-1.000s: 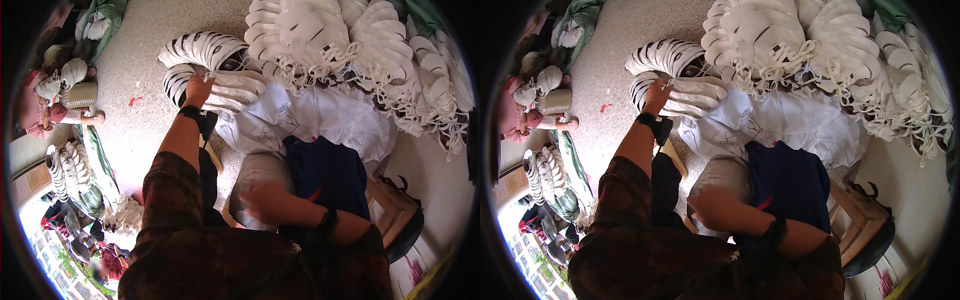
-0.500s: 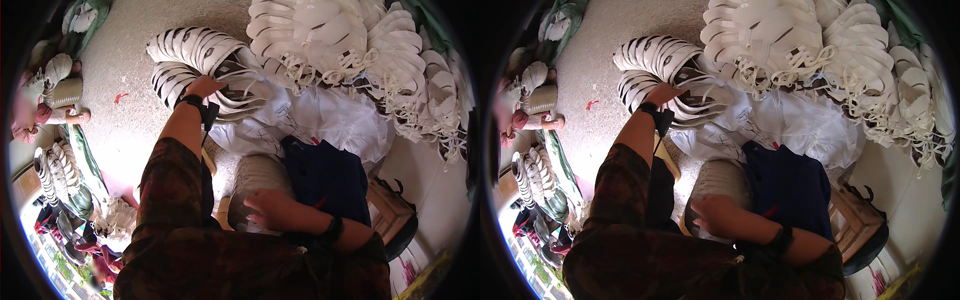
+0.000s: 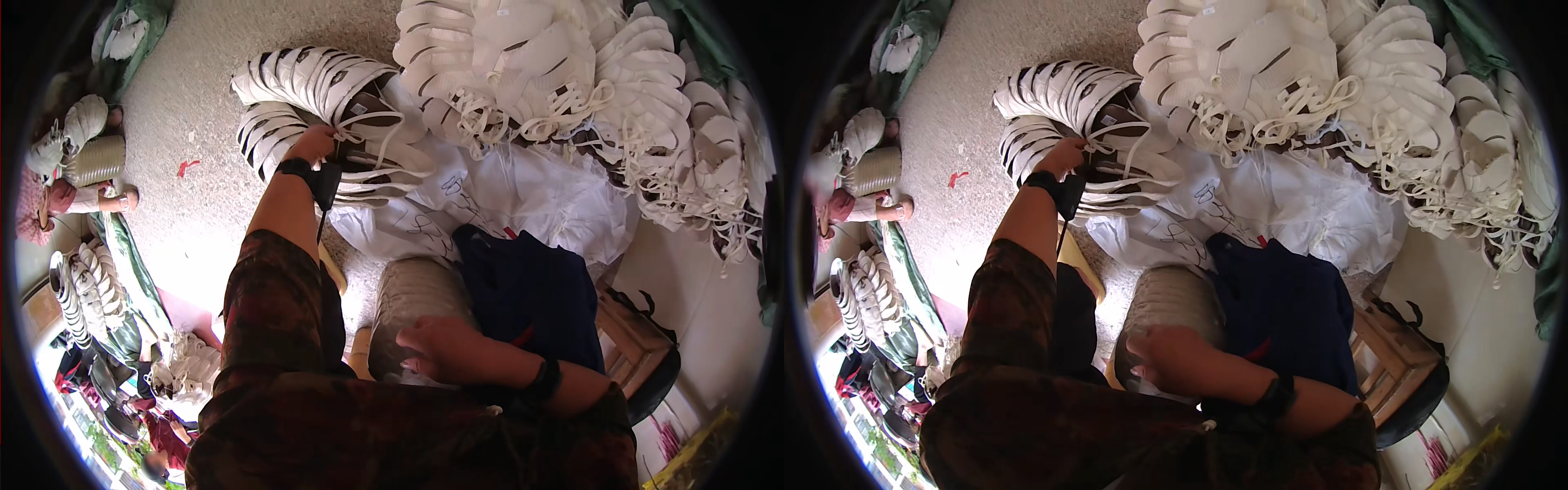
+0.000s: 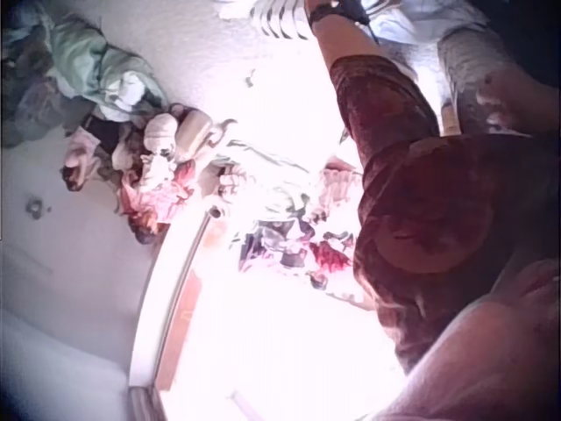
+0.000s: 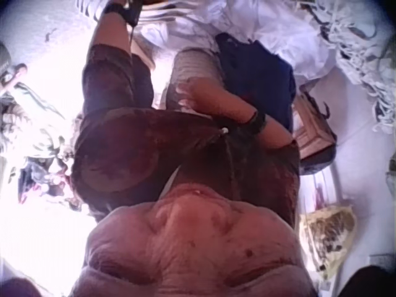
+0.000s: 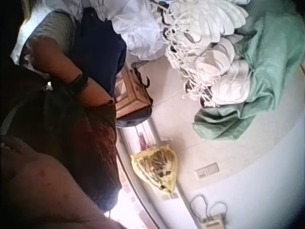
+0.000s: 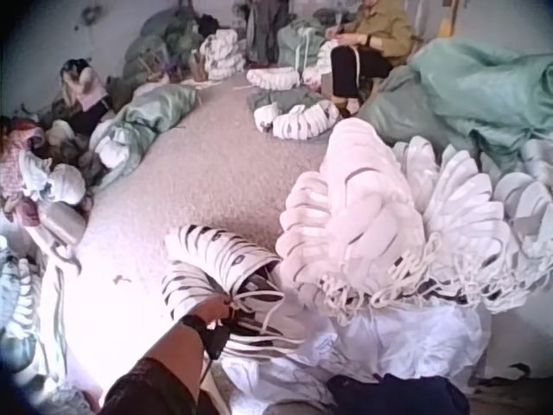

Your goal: The recorder laces several white athletic shoes and places them into piles.

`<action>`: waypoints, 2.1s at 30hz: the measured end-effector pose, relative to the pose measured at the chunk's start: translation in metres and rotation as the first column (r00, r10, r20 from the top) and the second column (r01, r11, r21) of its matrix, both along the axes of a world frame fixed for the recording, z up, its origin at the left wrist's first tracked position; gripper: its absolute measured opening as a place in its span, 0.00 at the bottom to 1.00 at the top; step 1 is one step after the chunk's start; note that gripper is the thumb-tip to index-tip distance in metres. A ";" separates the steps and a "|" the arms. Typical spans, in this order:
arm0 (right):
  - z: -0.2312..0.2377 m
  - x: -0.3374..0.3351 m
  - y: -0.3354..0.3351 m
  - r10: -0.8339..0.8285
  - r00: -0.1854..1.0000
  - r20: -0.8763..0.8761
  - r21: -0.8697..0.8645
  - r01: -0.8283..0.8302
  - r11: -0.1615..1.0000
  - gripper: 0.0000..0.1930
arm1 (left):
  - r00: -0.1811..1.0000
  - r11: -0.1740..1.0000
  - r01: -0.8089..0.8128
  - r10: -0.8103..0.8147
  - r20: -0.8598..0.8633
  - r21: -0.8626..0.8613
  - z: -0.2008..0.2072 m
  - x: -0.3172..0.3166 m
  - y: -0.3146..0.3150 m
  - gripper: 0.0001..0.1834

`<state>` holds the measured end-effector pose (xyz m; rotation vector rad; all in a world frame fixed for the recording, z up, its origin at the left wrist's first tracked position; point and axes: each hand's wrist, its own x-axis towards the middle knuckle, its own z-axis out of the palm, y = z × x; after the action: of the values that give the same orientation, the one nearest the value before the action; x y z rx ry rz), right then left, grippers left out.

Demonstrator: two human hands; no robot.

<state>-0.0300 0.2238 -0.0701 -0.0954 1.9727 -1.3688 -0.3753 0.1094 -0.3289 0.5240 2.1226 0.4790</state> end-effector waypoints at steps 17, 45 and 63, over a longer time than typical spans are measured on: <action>-0.004 0.013 -0.014 0.020 0.979 -0.203 0.083 -0.004 0.997 0.12 | 0.702 0.808 -0.484 0.129 0.700 0.336 0.201 0.036 -0.040 0.25; -0.173 -0.029 0.118 -0.159 0.921 -0.355 0.584 0.351 0.732 0.13 | 0.667 0.598 0.739 -0.716 -0.208 0.309 0.282 0.340 -0.012 0.10; -0.231 -0.022 0.090 -0.157 0.966 -0.204 0.628 0.252 0.737 0.07 | 0.654 0.633 0.749 -0.659 -0.371 0.196 0.291 0.326 -0.024 0.07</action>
<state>-0.0518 0.3140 -0.3011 0.3784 2.5325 -0.7288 -0.0496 0.0858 -0.0383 1.6412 1.8568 0.3041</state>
